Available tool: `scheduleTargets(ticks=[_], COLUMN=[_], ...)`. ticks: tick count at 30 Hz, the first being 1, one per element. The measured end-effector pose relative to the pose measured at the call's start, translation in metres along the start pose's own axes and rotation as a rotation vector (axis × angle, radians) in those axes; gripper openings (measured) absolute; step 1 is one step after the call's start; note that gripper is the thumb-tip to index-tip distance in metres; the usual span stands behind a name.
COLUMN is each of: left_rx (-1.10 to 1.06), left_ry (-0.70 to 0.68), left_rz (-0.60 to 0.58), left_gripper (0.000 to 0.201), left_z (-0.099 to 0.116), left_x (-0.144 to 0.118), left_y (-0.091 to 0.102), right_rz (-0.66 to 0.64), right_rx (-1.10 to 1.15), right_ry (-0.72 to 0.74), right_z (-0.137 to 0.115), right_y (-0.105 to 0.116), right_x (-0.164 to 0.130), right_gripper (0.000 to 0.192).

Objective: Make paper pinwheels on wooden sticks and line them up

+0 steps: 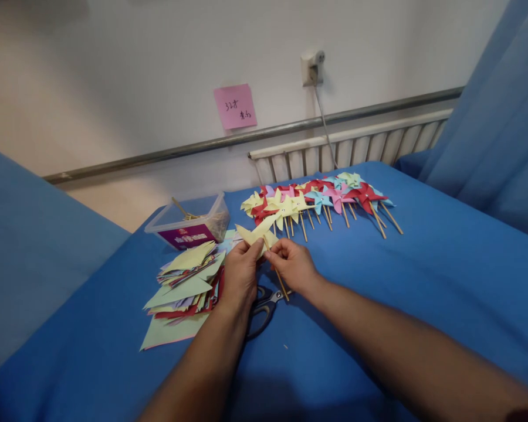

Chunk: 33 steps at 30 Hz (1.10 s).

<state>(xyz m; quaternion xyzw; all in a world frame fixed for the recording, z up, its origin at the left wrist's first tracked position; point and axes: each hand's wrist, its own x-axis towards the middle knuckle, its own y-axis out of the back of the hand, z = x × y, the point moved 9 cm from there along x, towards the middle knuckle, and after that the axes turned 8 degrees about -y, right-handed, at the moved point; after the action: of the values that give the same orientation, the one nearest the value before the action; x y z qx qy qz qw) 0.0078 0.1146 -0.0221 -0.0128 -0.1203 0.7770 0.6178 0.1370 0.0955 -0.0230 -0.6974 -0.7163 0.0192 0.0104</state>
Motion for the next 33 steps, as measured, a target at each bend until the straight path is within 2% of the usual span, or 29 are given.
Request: scheduleTargets(ticks=[33], left_rx=[0.05], left_ry=[-0.047], left_rz=[0.014], left_gripper=[0.034], left_z=[0.0055], left_x=[-0.0004], left_y=[0.0008], right_rz=[0.009], right_rx=[0.049], right_ry=[-0.017], right_z=[0.0032], right_y=[-0.0019], right_x=[0.0002], right_gripper=[0.027])
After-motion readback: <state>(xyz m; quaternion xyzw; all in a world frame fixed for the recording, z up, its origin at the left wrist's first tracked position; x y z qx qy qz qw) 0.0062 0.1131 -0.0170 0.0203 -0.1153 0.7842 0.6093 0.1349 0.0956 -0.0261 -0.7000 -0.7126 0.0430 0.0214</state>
